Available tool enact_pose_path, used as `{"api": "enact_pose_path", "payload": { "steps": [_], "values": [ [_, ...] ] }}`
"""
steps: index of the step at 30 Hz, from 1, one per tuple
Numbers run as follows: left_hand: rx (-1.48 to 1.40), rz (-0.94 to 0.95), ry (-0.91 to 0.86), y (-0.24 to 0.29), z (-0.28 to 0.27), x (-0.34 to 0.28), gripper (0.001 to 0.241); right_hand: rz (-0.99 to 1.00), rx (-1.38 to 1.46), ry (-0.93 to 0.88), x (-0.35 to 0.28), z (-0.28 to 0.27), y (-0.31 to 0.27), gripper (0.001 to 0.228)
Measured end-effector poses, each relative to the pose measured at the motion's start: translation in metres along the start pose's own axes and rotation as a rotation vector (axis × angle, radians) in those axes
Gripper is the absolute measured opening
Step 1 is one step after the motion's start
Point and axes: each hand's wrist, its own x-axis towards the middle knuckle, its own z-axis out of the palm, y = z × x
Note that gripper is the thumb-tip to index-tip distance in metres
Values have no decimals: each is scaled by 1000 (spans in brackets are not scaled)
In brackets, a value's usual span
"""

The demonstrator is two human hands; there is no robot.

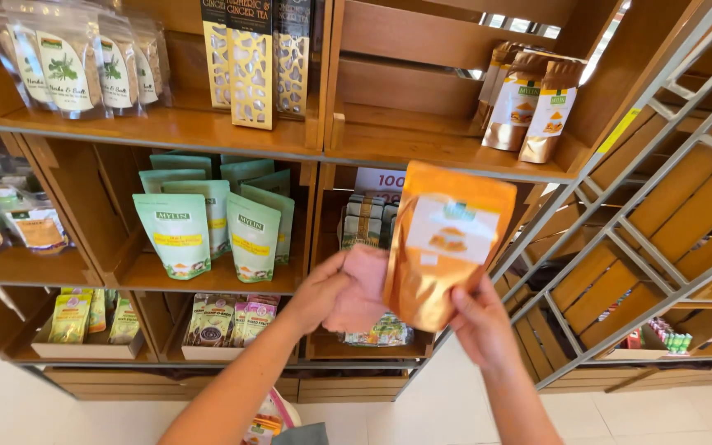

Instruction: Clean and organize products on wooden display shelves using a cloth.

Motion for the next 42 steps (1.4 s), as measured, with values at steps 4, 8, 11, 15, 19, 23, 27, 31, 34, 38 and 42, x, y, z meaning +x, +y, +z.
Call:
{"api": "enact_pose_path", "payload": {
  "steps": [4, 8, 11, 15, 19, 23, 27, 31, 34, 38, 42],
  "values": [
    [282, 370, -110, 99, 14, -14, 60, -170, -50, 0, 45, 32, -38, 55],
    [777, 571, -58, 151, 15, 6, 71, -281, -118, -25, 94, 62, -79, 53],
    [1089, 578, -14, 178, 24, 16, 62, -311, -150, -23, 141, 62, -90, 50],
    [1388, 472, -40, 193, 39, 27, 51, -351, -198, 3, 204, 62, -99, 45],
    [1401, 433, -24, 199, 48, 63, 50, -368, -189, 0, 277, 44, -89, 42],
    [1487, 398, -30, 211, 50, 104, 52, -292, -226, -45, 337, 44, -75, 52],
    [1782, 151, 49, 206, 42, 160, 48, -264, -297, -93, 379, 55, -64, 51],
    [1895, -47, 41, 197, 40, 199, 46, -204, -321, -106, 433, 49, -31, 52],
    [2002, -144, 103, 187, 40, 225, 47, -197, -369, -133, 449, 57, -20, 52],
    [2029, -226, 85, 185, 47, 236, 50, -159, -420, -115, 443, 76, -16, 53],
    [1971, -258, 101, 196, 54, 228, 44, -139, -424, -137, 464, 72, -8, 44]
  ]
}}
